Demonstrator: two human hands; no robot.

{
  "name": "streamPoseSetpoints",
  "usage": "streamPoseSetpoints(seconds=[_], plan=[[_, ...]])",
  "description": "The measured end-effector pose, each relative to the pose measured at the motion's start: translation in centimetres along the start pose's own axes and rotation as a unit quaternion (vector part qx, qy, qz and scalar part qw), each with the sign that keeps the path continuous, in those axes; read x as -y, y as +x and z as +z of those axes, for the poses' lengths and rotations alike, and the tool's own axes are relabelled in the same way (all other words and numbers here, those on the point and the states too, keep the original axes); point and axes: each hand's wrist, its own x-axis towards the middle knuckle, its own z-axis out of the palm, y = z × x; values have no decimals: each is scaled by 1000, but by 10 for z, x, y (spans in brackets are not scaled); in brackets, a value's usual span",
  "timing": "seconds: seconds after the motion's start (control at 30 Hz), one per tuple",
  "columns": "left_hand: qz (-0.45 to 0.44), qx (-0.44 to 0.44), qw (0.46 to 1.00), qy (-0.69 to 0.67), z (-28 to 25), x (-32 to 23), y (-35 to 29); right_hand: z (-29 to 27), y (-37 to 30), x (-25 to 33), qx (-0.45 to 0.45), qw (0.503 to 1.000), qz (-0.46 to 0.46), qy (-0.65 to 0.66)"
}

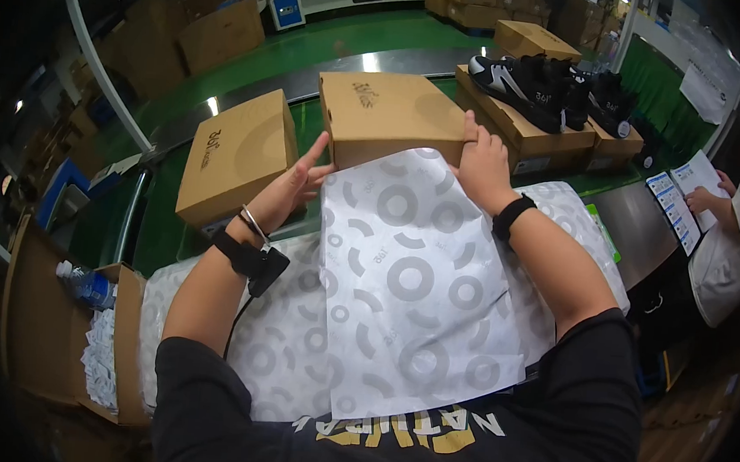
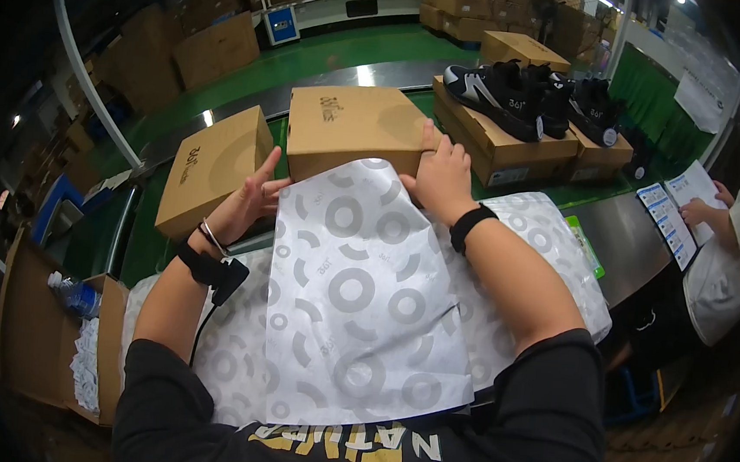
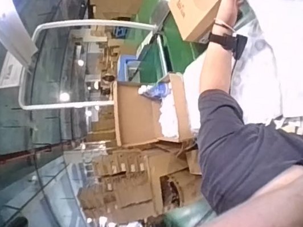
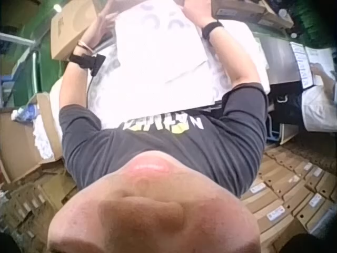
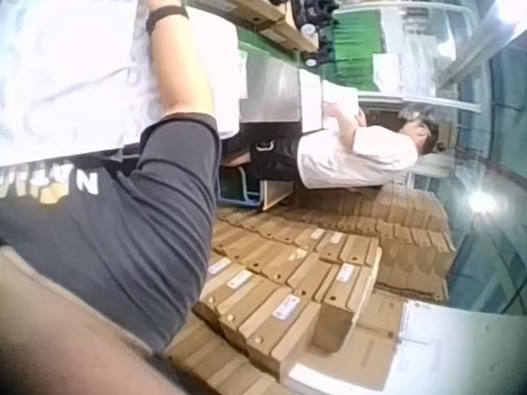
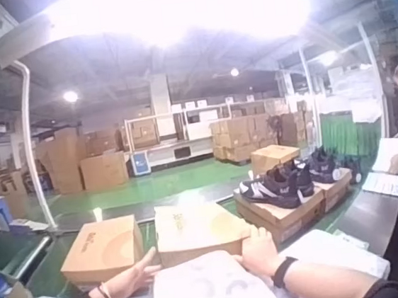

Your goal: Packing shoes into boxes on a conveyor belt.

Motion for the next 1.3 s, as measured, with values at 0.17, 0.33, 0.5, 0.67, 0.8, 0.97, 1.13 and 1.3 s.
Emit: streamPoseSetpoints(seconds=[0.17,0.33,0.5,0.67,0.8,0.97,1.13,1.3], plan=[[56,-117,987,96,23,-19,-11,-11,5,4,-3,973,105,206],[-96,-143,985,16,25,8,-10,18,8,-35,151,607,419,658],[-79,-284,942,159,49,24,-50,-26,-21,-31,307,594,382,638],[-168,-153,948,-222,142,-39,-103,-112,-93,-54,569,525,150,615],[-41,-155,968,-195,174,-30,-121,-159,-119,-10,521,502,198,661],[32,-167,941,-293,123,-77,-91,-172,-60,0,406,495,203,741],[-75,-155,917,-360,25,-106,16,-136,59,6,374,462,241,767],[-99,-245,937,-227,-31,-26,103,-30,88,21,294,616,174,710]])
